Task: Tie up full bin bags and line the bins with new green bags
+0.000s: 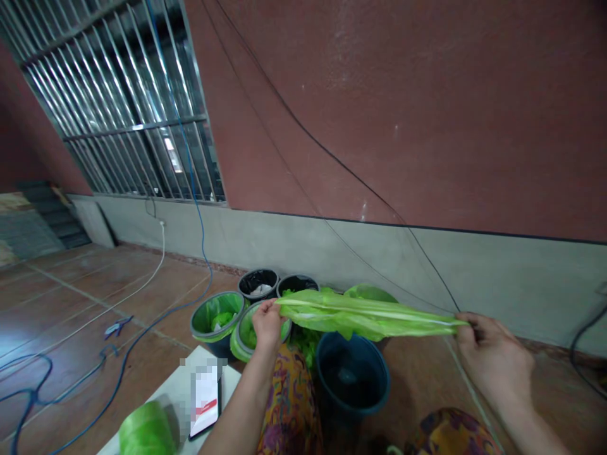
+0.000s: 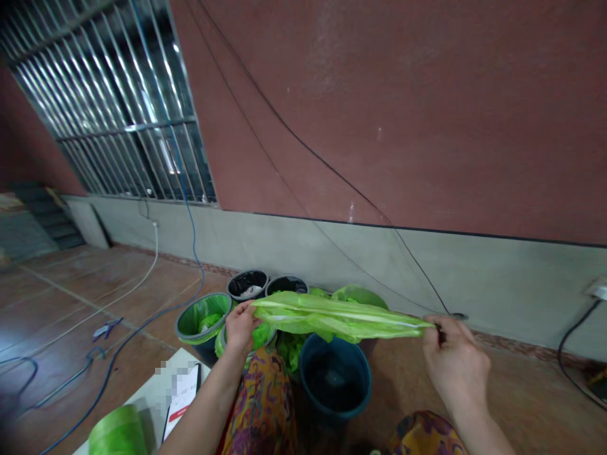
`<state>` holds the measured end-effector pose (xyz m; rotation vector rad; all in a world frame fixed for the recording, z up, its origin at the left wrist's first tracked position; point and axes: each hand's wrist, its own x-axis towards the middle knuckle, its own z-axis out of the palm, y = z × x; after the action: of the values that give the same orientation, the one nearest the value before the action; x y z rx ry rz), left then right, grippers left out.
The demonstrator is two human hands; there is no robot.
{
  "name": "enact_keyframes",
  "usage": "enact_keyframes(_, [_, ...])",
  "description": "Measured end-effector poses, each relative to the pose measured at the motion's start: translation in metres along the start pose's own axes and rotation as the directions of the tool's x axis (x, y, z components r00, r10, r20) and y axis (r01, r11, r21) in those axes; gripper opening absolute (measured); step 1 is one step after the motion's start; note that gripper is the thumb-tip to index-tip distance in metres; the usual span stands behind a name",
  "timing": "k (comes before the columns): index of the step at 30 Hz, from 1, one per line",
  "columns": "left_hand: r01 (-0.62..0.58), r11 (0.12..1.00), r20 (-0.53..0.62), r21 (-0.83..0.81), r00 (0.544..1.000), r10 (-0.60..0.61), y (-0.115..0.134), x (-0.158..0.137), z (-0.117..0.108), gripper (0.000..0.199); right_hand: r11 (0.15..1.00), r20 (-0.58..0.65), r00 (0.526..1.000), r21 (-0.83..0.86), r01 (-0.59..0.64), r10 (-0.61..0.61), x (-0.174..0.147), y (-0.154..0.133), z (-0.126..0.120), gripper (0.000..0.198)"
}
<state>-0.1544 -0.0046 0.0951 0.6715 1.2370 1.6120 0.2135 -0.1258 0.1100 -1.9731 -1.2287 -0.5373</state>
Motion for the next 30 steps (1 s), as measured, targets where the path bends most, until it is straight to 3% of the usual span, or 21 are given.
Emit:
enact_keyframes(3, [0.049, 0.989, 0.032, -0.138, 0.998, -0.045, 0.003, -0.005, 0.002, 0.029, 1.000, -0.003, 1.000, 0.027, -0.001, 0.001, -0.010, -0.003, -0.002, 0.030])
enact_keyframes(5, [0.028, 0.989, 0.044, -0.148, 0.999, -0.022, 0.003, -0.006, 0.003, 0.030, 1.000, 0.001, 1.000, 0.024, -0.008, 0.008, -0.018, -0.002, -0.002, 0.030])
enact_keyframes(7, [-0.068, 0.995, 0.012, -0.070, 0.998, 0.069, 0.003, -0.007, 0.003, 0.025, 1.000, 0.021, 1.000, 0.018, -0.019, 0.018, -0.026, 0.003, -0.001, 0.030])
enact_keyframes(9, [-0.253, 0.960, -0.033, 0.123, 0.965, 0.258, 0.005, -0.007, 0.000, 0.020, 0.999, 0.044, 0.999, 0.012, -0.033, 0.033, -0.033, 0.009, 0.000, 0.029])
enact_keyframes(10, [-0.370, 0.895, -0.026, 0.248, 0.921, 0.388, 0.006, -0.008, -0.002, 0.018, 0.999, 0.054, 0.998, 0.009, -0.039, 0.038, -0.035, 0.013, 0.000, 0.029])
enact_keyframes(12, [-0.578, 0.674, 0.089, 0.460, 0.785, 0.612, 0.009, -0.009, -0.008, 0.017, 0.999, 0.062, 0.997, -0.003, -0.051, 0.051, -0.039, 0.020, -0.001, 0.030])
enact_keyframes(14, [-0.691, 0.462, 0.239, 0.555, 0.665, 0.707, 0.011, -0.010, -0.014, 0.019, 0.998, 0.066, 0.996, -0.019, -0.062, 0.063, -0.040, 0.026, -0.003, 0.031])
enact_keyframes(16, [-0.713, 0.367, 0.310, 0.597, 0.627, 0.715, 0.010, -0.010, -0.017, 0.020, 0.996, 0.079, 0.994, -0.036, -0.079, 0.081, -0.042, 0.033, -0.003, 0.032])
enact_keyframes(18, [-0.676, 0.384, 0.279, 0.628, 0.657, 0.700, 0.008, -0.010, -0.017, 0.019, 0.994, 0.136, 0.986, -0.067, -0.090, 0.099, -0.044, 0.038, 0.000, 0.032])
enact_keyframes(20, [-0.623, 0.463, 0.215, 0.630, 0.713, 0.667, 0.006, -0.012, -0.015, 0.017, 0.990, 0.238, 0.967, -0.122, -0.066, 0.093, -0.051, 0.040, 0.005, 0.033])
enact_keyframes(22, [-0.591, 0.541, 0.195, 0.598, 0.762, 0.617, 0.004, -0.016, -0.011, 0.016, 0.985, 0.319, 0.947, -0.174, 0.018, 0.039, -0.061, 0.031, 0.011, 0.034])
enact_keyframes(24, [-0.587, 0.590, 0.223, 0.554, 0.788, 0.574, 0.002, -0.023, -0.005, 0.014, 0.977, 0.317, 0.946, -0.172, 0.124, -0.064, -0.074, 0.009, 0.015, 0.037])
enact_keyframes(26, [-0.596, 0.621, 0.257, 0.509, 0.794, 0.551, 0.000, -0.031, 0.000, 0.011, 0.975, 0.263, 0.947, -0.070, 0.209, -0.184, -0.085, -0.026, 0.018, 0.043])
enact_keyframes(30, [-0.623, 0.645, 0.314, 0.443, 0.782, 0.539, -0.004, -0.044, 0.009, 0.009, 0.905, 0.217, 0.907, 0.318, 0.283, -0.360, -0.088, -0.101, 0.022, 0.039])
